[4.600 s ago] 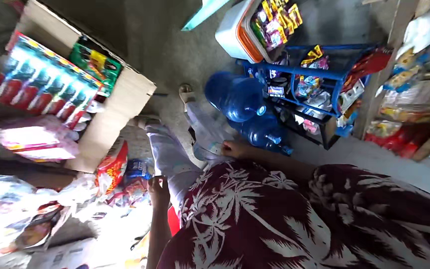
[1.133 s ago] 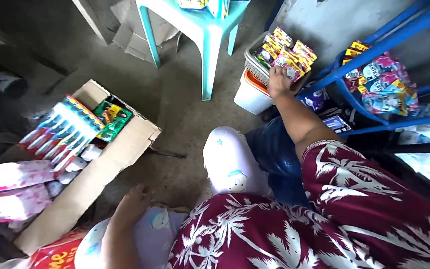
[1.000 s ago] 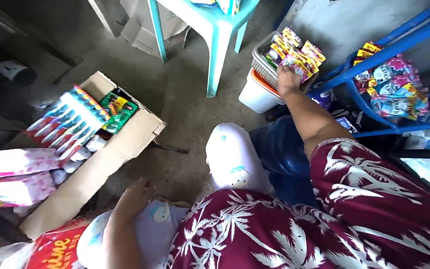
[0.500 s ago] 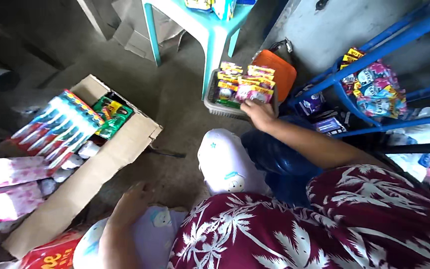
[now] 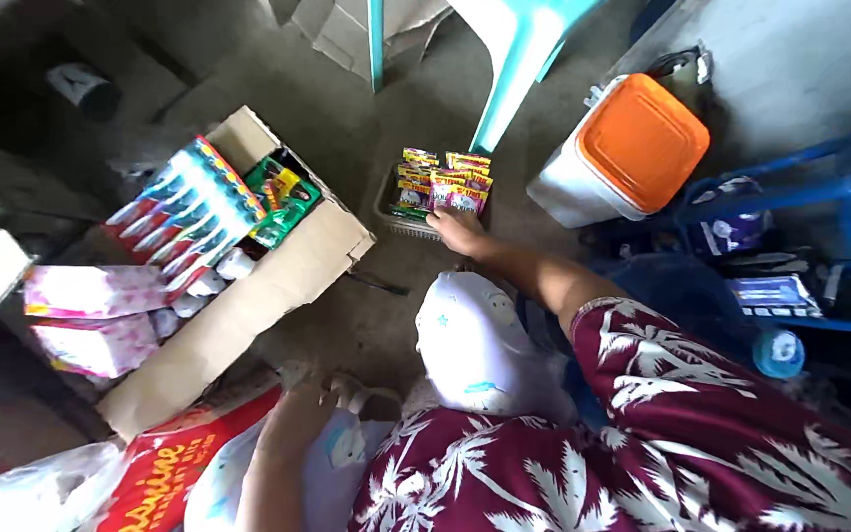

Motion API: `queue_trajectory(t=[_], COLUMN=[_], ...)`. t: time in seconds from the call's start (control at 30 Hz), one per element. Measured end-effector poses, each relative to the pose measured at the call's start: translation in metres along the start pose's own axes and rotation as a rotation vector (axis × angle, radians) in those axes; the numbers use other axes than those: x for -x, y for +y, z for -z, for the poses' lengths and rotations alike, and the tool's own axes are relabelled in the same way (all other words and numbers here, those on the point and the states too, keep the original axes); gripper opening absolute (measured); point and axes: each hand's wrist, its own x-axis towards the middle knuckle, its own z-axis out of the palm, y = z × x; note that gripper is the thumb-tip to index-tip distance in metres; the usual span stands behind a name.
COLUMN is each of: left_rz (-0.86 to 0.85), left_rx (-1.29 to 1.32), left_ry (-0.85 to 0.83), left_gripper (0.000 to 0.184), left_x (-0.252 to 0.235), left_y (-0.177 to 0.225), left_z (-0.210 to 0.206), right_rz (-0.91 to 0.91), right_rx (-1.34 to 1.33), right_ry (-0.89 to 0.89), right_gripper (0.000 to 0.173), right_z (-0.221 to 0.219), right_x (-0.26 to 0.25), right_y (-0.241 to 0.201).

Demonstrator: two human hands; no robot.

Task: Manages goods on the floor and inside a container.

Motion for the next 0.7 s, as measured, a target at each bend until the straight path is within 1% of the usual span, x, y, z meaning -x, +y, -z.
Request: queue_trajectory(t=[0.13,0.2,0.27,0.33,0.37,0.4,0.43,0.5,0.53,0.6,0.63,0.67,0.7], left_rz=[0.057,0.075,0.071,0.027,-0.007,-0.04,-0.056,-0.064,-0.075,-0.107,-0.121,-0.133,-0.14], left_rx=[0.036,0.047,0.057,0.058,0.057,0.059,0.063,0.069,0.07,0.059,0.057,0.056,0.053], left_ry=[-0.07,-0.084,-0.081,-0.063,-0.05,-0.031,-0.016,-0.003,0.005,0.037,0.046,0.05,0.048], left_gripper=[0.045,0.046,0.045,0.044,0.043,0.042,0.042,0.042,0.043,0.042,0.042,0.042,0.042], left_x=[-0.009,-0.015,-0.022,-0.026,-0.027,-0.028,-0.028,-0.027,-0.026,-0.024,-0.023,-0.021,-0.019], left_y=[0.003,0.006,0.007,0.007,0.007,0.008,0.008,0.01,0.011,0.01,0.01,0.009,0.007], left_z=[0.006,0.01,0.012,0.012,0.011,0.012,0.013,0.016,0.017,0.017,0.016,0.015,0.014], right_rz=[-0.002,-0.01,-0.015,-0.009,-0.02,-0.024,-0.011,0.027,0.024,-0.09,-0.181,-0.292,-0.414], right_rx=[-0.038,-0.064,-0.098,-0.15,-0.203,-0.263,-0.305,-0.349,-0.362,-0.26,-0.185,-0.095,-0.02], right_ry=[-0.001,-0.013,-0.021,-0.058,-0.091,-0.085,-0.028,0.241,0.367,0.539,0.57,0.564,0.519], right_gripper=[0.047,0.047,0.048,0.049,0.055,0.056,0.05,0.026,0.022,0.021,0.024,0.029,0.037], right_z=[-0.016,-0.028,-0.041,-0.041,-0.032,-0.02,-0.009,0.005,0.014,0.041,0.054,0.067,0.08], right_x=[-0.057,-0.083,-0.106,-0.12,-0.116,-0.108,-0.098,-0.069,-0.048,0.001,0.025,0.047,0.066], right_y=[-0.002,-0.002,-0.003,-0.001,0.003,0.007,0.014,0.037,0.052,0.089,0.111,0.134,0.155])
